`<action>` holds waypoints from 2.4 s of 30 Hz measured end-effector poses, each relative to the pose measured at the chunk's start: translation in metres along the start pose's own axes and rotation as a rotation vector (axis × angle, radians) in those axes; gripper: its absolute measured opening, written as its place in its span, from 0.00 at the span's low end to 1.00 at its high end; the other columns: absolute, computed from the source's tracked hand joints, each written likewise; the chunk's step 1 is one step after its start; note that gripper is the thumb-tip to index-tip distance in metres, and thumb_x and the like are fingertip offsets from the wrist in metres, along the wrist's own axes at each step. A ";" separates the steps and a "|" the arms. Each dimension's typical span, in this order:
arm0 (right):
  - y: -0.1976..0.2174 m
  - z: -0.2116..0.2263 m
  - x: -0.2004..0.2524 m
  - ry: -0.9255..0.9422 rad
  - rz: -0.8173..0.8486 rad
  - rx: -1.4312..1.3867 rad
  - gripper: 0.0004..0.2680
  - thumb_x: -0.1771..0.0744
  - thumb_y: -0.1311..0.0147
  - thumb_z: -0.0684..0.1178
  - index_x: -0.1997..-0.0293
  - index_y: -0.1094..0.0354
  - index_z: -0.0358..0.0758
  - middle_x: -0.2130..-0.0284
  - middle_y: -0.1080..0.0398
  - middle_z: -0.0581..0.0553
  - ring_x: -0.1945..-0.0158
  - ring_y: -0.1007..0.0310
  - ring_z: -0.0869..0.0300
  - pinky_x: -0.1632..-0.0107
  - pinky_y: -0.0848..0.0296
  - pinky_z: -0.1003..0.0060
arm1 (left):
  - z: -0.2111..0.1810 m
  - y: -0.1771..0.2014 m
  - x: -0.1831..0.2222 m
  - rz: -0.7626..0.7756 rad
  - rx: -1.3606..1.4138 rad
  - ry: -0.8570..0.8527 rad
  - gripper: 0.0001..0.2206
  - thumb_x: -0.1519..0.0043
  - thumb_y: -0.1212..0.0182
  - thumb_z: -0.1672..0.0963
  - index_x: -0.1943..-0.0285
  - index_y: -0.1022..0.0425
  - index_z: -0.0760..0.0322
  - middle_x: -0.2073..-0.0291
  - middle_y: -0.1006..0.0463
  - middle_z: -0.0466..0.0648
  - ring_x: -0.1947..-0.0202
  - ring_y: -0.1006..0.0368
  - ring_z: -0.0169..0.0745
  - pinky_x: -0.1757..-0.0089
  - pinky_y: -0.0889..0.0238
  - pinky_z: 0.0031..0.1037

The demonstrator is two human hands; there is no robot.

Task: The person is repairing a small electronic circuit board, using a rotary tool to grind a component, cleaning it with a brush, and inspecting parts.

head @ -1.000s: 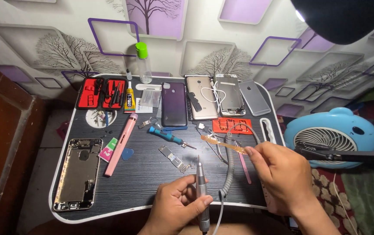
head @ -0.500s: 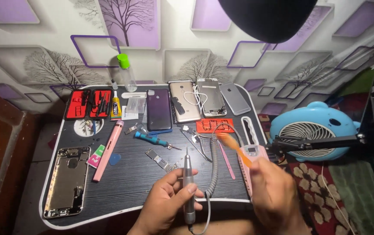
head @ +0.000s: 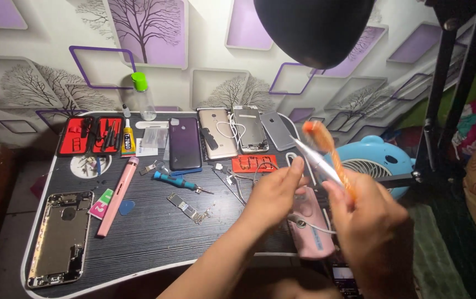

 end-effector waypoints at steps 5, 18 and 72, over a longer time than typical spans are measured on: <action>-0.074 -0.062 -0.027 -0.458 0.662 0.266 0.09 0.32 0.48 0.54 0.68 0.34 0.41 0.73 0.26 0.35 0.64 0.28 0.34 0.61 0.33 0.43 | 0.025 0.054 0.060 -0.114 -1.041 -0.561 0.20 0.41 0.39 0.43 0.50 0.17 0.52 0.54 0.14 0.41 0.52 0.21 0.45 0.54 0.31 0.38; -0.187 -0.096 -0.050 -0.445 1.096 0.382 0.20 0.41 0.31 0.67 0.72 0.37 0.45 0.73 0.26 0.46 0.64 0.30 0.52 0.67 0.38 0.58 | 0.008 0.174 0.102 -0.580 -1.597 -0.867 0.30 0.45 0.33 0.41 0.37 0.26 0.52 0.33 0.33 0.51 0.30 0.44 0.59 0.41 0.46 0.57; -0.168 0.038 0.167 -0.316 0.557 -0.031 0.24 0.39 0.41 0.54 0.36 0.35 0.84 0.85 0.36 0.55 0.84 0.32 0.60 0.77 0.34 0.65 | -0.005 0.198 0.069 -0.321 -1.531 -0.751 0.12 0.39 0.37 0.50 0.48 0.16 0.48 0.47 0.23 0.44 0.43 0.34 0.50 0.53 0.41 0.46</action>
Point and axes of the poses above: each hand's wrist, its own x-axis away from the middle knuckle, its own y-axis out of the back of the hand, z = x × y, the point moved 8 cm from there along -x, towards the middle knuckle
